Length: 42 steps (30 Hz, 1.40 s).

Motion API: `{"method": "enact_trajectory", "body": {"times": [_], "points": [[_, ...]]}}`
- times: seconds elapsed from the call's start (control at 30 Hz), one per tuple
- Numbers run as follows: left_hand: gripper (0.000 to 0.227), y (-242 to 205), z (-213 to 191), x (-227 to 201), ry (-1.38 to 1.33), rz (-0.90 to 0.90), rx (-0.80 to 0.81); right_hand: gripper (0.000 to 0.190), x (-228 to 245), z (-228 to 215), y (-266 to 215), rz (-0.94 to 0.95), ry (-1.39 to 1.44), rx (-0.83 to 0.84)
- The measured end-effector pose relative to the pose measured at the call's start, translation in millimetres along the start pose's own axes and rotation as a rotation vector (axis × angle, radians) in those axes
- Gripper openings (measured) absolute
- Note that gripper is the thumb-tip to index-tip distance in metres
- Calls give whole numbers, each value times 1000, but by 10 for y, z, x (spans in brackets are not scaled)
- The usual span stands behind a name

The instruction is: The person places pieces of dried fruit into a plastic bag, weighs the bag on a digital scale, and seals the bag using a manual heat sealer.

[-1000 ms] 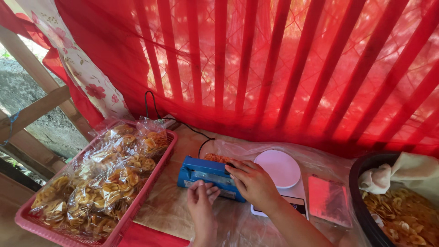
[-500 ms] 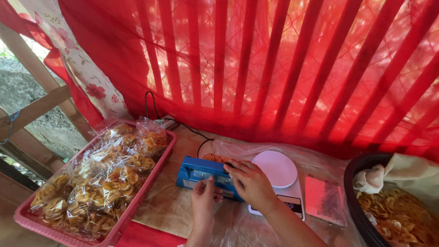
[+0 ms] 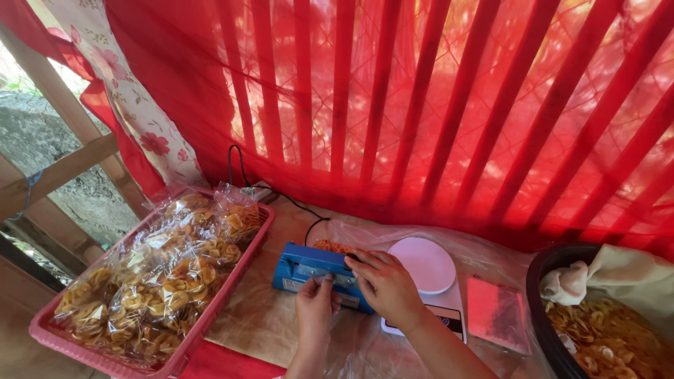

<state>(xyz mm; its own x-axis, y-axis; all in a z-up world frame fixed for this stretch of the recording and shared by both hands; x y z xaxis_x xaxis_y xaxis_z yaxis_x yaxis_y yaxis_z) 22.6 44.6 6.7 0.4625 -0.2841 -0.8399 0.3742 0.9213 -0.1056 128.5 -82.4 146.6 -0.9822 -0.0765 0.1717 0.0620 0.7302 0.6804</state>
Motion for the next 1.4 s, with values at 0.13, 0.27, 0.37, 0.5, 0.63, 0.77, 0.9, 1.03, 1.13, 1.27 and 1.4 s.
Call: {"method": "enact_trajectory", "body": {"times": [0.13, 0.27, 0.37, 0.5, 0.63, 0.77, 0.9, 1.03, 1.13, 1.27, 1.4], "points": [[23, 60, -33, 45, -3, 31, 11, 33, 16, -38, 38, -7, -20, 19], [21, 72, -14, 31, -35, 28, 11, 33, 20, -107, 158, 8, -10, 94], [22, 0, 39, -69, -18, 17, 24, 30, 46, -212, 346, -41, -20, 75], [26, -62, 235, -268, -26, 14, 45, 45, 1, -321, 572, 51, 151, 117], [20, -155, 484, -443, -23, -26, 126, 81, -264, -406, 377, 192, 485, 183], [22, -338, 909, -464, -31, -53, 412, 104, -709, -317, -178, 243, 514, 234], [13, -628, 1429, -366, 55, -220, 568, 71, -1028, 74, -1002, 464, 1045, 125], [15, -817, 1614, -469, 28, -36, 618, 38, -1159, 227, -1449, 886, 1581, -66], [22, -814, 1418, -526, 57, 283, 510, 41, -1031, -38, -1562, 1037, 1624, -112], [35, -918, 1193, -133, 178, 215, 595, 42, -869, -154, -1532, 995, 1639, -16], [26, -1007, 1069, 170, 30, -232, 614, 39, -827, -40, -1687, 1099, 1603, 23]]}}
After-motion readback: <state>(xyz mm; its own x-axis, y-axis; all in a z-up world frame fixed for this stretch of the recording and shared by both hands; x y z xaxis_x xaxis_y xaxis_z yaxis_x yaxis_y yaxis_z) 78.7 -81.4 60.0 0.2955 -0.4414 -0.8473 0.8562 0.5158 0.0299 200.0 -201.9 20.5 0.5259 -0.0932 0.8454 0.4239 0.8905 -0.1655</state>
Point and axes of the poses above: each hand's wrist, its own y-axis towards the middle knuckle, its own z-axis out of the palm, x = y × z, the point moved 4 cm from there along y, towards the middle knuckle, and after that the axes turned 7 degrees about -y, right-handed, at the moved point
